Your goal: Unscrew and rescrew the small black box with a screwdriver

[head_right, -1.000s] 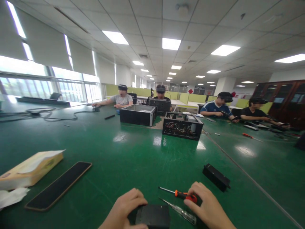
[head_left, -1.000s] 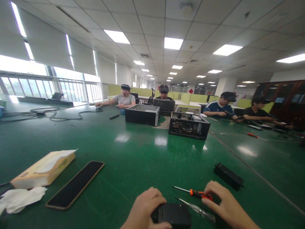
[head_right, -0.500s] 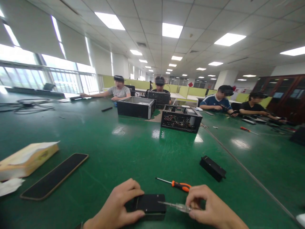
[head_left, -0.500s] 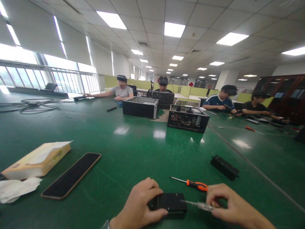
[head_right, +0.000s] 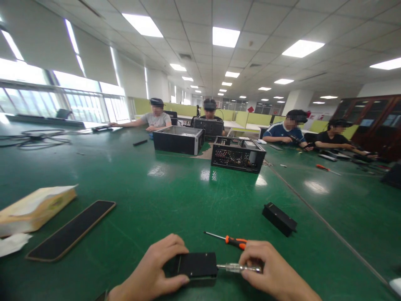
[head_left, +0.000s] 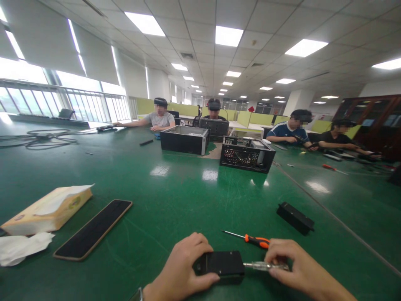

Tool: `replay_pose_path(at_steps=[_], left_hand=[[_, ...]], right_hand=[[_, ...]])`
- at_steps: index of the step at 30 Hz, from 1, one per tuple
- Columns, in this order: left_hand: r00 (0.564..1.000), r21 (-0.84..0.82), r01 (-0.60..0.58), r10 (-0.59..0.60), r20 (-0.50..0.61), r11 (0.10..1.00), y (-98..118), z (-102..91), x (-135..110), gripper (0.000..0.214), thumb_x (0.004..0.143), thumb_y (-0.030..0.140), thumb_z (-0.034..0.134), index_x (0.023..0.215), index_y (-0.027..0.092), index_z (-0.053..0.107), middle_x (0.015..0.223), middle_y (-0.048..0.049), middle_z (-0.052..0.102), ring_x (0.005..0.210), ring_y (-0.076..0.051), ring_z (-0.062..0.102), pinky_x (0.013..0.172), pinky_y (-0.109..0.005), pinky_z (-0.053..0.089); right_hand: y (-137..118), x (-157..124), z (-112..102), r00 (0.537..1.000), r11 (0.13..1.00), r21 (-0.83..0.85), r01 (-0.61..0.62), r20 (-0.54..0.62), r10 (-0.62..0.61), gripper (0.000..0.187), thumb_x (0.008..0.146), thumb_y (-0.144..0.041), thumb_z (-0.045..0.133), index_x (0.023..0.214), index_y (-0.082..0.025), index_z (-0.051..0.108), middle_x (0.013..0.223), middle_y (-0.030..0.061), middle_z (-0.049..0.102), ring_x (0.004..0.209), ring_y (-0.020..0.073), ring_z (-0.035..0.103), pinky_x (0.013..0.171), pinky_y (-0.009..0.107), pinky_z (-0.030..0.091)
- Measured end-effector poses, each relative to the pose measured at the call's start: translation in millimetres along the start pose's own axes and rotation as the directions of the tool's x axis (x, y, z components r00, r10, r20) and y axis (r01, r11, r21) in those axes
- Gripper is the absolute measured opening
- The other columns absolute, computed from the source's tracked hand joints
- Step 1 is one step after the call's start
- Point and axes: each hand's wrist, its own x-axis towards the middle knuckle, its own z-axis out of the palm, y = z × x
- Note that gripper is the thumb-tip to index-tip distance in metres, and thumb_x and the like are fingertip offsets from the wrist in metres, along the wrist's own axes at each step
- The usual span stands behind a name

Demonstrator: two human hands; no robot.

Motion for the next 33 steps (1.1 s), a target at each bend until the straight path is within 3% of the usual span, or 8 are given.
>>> replay_pose_path(at_steps=[5,10,16,22,27,30,31,33], left_hand=[[1.0,-0.025,0.011,-0.011,0.026,1.0,-0.1,-0.9,-0.4,0.029,0.071,0.027,0.078,0.094,0.018,0.065,0.09,-0.0044,0.064,0.082,-0.022,0.059,0.073,-0.032,0.048],[1.0,-0.047,-0.029,0.029,-0.003,0.998,-1.1,-1.6,-0.5,0.032,0.077,0.037,0.076,0.1,0.018,0.064,0.093,-0.006,0.065,0.083,-0.023,0.059,0.073,-0.033,0.047],[0.998,-0.067,-0.054,0.052,-0.032,0.996,-1.3,-1.7,-1.0,0.033,0.073,0.034,0.078,0.1,0.018,0.066,0.093,-0.0071,0.066,0.084,-0.024,0.06,0.073,-0.034,0.048],[0.999,-0.038,-0.026,0.025,-0.027,0.999,-1.4,-1.3,-1.5,0.034,0.071,0.035,0.079,0.097,0.018,0.067,0.092,-0.0067,0.067,0.084,-0.024,0.061,0.074,-0.034,0.05],[1.0,-0.028,0.002,-0.003,-0.02,1.0,0.5,-1.2,-0.2,0.032,0.069,0.034,0.079,0.094,0.018,0.067,0.088,-0.0053,0.067,0.08,-0.023,0.061,0.072,-0.032,0.049],[1.0,-0.03,0.011,-0.012,-0.015,0.999,1.2,-1.0,0.1,0.031,0.07,0.037,0.079,0.093,0.019,0.067,0.087,-0.005,0.067,0.079,-0.023,0.061,0.07,-0.031,0.048],[1.0,-0.034,0.014,-0.015,-0.016,0.999,1.2,-0.7,-0.1,0.031,0.07,0.037,0.079,0.092,0.019,0.067,0.087,-0.005,0.067,0.08,-0.023,0.061,0.07,-0.03,0.048],[1.0,-0.047,0.024,-0.025,-0.016,0.999,1.0,0.4,-0.7,0.032,0.069,0.037,0.08,0.093,0.019,0.068,0.087,-0.0047,0.067,0.08,-0.023,0.061,0.07,-0.03,0.048]], right_hand=[[7.5,5.5,16.2,1.0,1.0,-0.023,-0.008,0.021,0.008,0.006,0.078,-0.021,0.062,0.078,-0.019,0.067,0.079,0.0013,0.063,0.077,0.0183,0.057,0.073,0.028,0.042],[10.1,11.7,30.4,0.995,0.998,-0.031,-0.049,0.08,0.051,0.002,0.075,-0.021,0.065,0.075,-0.019,0.064,0.079,0.0002,0.063,0.08,0.0185,0.057,0.071,0.026,0.042],[19.8,10.2,18.7,0.994,0.996,-0.022,-0.083,0.067,0.084,0.004,0.074,-0.019,0.062,0.07,-0.018,0.061,0.071,-0.0014,0.059,0.071,0.0158,0.055,0.064,0.023,0.039],[31.2,9.5,17.0,0.992,0.978,-0.17,-0.121,0.004,0.123,0.006,0.073,-0.024,0.067,0.071,-0.019,0.063,0.073,-0.0008,0.064,0.07,0.0173,0.058,0.063,0.024,0.038],[-0.9,15.4,26.6,0.995,0.983,-0.185,-0.018,-0.103,-0.001,0.028,0.088,-0.046,0.059,0.1,-0.023,0.07,0.093,0.0041,0.069,0.081,0.0209,0.063,0.074,0.03,0.046],[-19.5,25.5,37.2,0.99,0.987,-0.129,0.093,-0.095,-0.105,0.067,0.078,-0.057,0.069,0.135,-0.024,0.056,0.129,0.0096,0.062,0.111,0.0269,0.06,0.095,0.034,0.045],[-23.5,29.7,41.1,0.99,0.986,-0.123,0.115,-0.068,-0.124,0.079,0.073,-0.059,0.073,0.14,-0.023,0.051,0.137,0.0106,0.057,0.12,0.0291,0.055,0.102,0.036,0.041],[-29.9,37.8,48.5,0.991,0.984,-0.12,0.132,-0.007,-0.134,0.085,0.069,-0.058,0.077,0.141,-0.021,0.051,0.141,0.0117,0.055,0.127,0.0315,0.051,0.109,0.039,0.035]])
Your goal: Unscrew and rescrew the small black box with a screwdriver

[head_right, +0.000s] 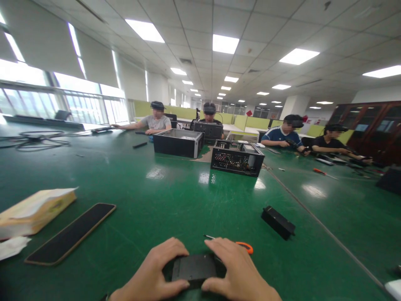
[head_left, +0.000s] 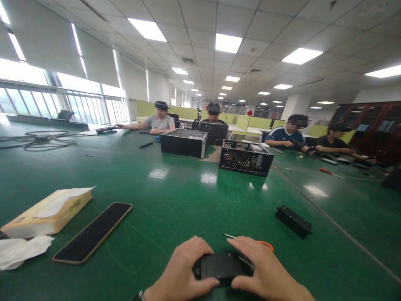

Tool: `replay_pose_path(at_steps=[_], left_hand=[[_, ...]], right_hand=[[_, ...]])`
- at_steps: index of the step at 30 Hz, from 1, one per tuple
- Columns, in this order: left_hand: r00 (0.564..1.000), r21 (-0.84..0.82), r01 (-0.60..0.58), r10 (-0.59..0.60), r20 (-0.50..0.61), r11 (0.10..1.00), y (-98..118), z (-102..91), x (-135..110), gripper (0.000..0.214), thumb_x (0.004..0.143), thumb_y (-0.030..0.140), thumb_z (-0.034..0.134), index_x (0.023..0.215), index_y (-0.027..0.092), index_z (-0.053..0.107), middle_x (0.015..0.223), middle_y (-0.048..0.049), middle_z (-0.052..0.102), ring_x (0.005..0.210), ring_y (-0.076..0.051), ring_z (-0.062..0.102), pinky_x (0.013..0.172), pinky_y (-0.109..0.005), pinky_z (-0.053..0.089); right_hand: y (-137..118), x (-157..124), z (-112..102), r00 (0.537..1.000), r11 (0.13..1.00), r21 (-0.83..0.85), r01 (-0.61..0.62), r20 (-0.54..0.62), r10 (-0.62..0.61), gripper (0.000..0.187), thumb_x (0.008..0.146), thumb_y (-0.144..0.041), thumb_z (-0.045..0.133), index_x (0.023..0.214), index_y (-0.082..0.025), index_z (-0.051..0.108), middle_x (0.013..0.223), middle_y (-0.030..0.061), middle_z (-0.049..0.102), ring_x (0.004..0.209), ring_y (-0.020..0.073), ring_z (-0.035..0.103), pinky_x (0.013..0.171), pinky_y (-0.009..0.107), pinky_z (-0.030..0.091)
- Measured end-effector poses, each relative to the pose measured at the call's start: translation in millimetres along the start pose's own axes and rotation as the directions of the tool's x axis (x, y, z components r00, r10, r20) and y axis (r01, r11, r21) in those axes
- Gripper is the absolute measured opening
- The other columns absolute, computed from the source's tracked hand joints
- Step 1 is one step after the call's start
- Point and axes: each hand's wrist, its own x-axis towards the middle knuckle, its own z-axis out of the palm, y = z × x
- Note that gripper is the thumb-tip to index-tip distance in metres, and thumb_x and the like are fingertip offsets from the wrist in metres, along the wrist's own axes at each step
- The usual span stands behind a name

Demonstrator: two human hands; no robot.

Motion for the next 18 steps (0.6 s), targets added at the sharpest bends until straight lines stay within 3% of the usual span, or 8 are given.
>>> replay_pose_path(at_steps=[3,6,10,12,14,18], left_hand=[[1.0,-0.013,0.017,-0.017,0.002,1.0,-1.1,1.4,-1.0,0.033,0.068,0.037,0.08,0.093,0.019,0.069,0.086,-0.0041,0.067,0.078,-0.022,0.062,0.068,-0.028,0.049],[1.0,-0.009,-0.009,0.009,-0.013,1.0,-3.2,0.1,-1.6,0.042,0.066,0.042,0.083,0.098,0.02,0.069,0.09,-0.0051,0.068,0.082,-0.023,0.063,0.072,-0.03,0.052],[0.983,0.019,-0.009,0.013,-0.185,1.0,-9.0,-5.1,-3.2,0.053,0.073,0.042,0.081,0.118,0.022,0.063,0.108,-0.0091,0.065,0.097,-0.027,0.063,0.086,-0.038,0.054],[0.966,0.037,0.008,0.002,-0.259,0.999,-12.4,-6.0,-4.8,0.041,0.082,0.037,0.074,0.118,0.023,0.062,0.109,-0.0092,0.065,0.098,-0.026,0.063,0.086,-0.038,0.054],[0.962,0.044,0.017,-0.004,-0.274,0.999,-15.0,-4.8,-6.5,0.032,0.085,0.033,0.071,0.114,0.022,0.064,0.105,-0.0088,0.066,0.095,-0.026,0.063,0.084,-0.038,0.054],[0.972,-0.004,-0.005,0.004,-0.233,1.0,-10.8,-2.5,-4.7,0.028,0.086,0.036,0.068,0.109,0.02,0.066,0.095,-0.0084,0.067,0.088,-0.025,0.063,0.079,-0.038,0.054]], right_hand=[[-9.7,8.6,6.0,0.999,0.999,0.047,0.018,0.048,-0.02,0.062,0.07,-0.043,0.078,0.127,-0.023,0.064,0.125,0.008,0.067,0.113,0.0277,0.061,0.1,0.035,0.043],[-15.7,9.5,2.5,1.0,0.996,0.089,0.016,0.023,-0.018,0.044,0.066,-0.033,0.079,0.108,-0.024,0.072,0.103,0.0021,0.074,0.094,0.0231,0.066,0.086,0.03,0.047],[10.5,8.1,-18.4,0.971,0.988,0.093,-0.125,-0.191,0.141,0.037,0.074,-0.043,0.071,0.104,-0.021,0.073,0.099,0.0036,0.074,0.091,0.024,0.066,0.082,0.03,0.048],[39.7,11.1,-31.4,0.882,0.953,0.079,-0.294,-0.361,0.302,0.043,0.084,-0.053,0.057,0.103,-0.018,0.072,0.097,0.0066,0.075,0.086,0.0243,0.068,0.076,0.03,0.05],[71.2,16.2,-42.1,0.734,0.834,-0.029,-0.552,-0.492,0.468,0.047,0.084,-0.058,0.052,0.101,-0.018,0.071,0.097,0.0089,0.075,0.09,0.0265,0.068,0.078,0.033,0.051],[114.2,23.0,-50.1,0.607,0.693,-0.057,-0.719,-0.537,0.586,0.055,0.083,-0.063,0.046,0.096,-0.015,0.071,0.091,0.0194,0.074,0.084,0.0389,0.07,0.069,0.046,0.052]])
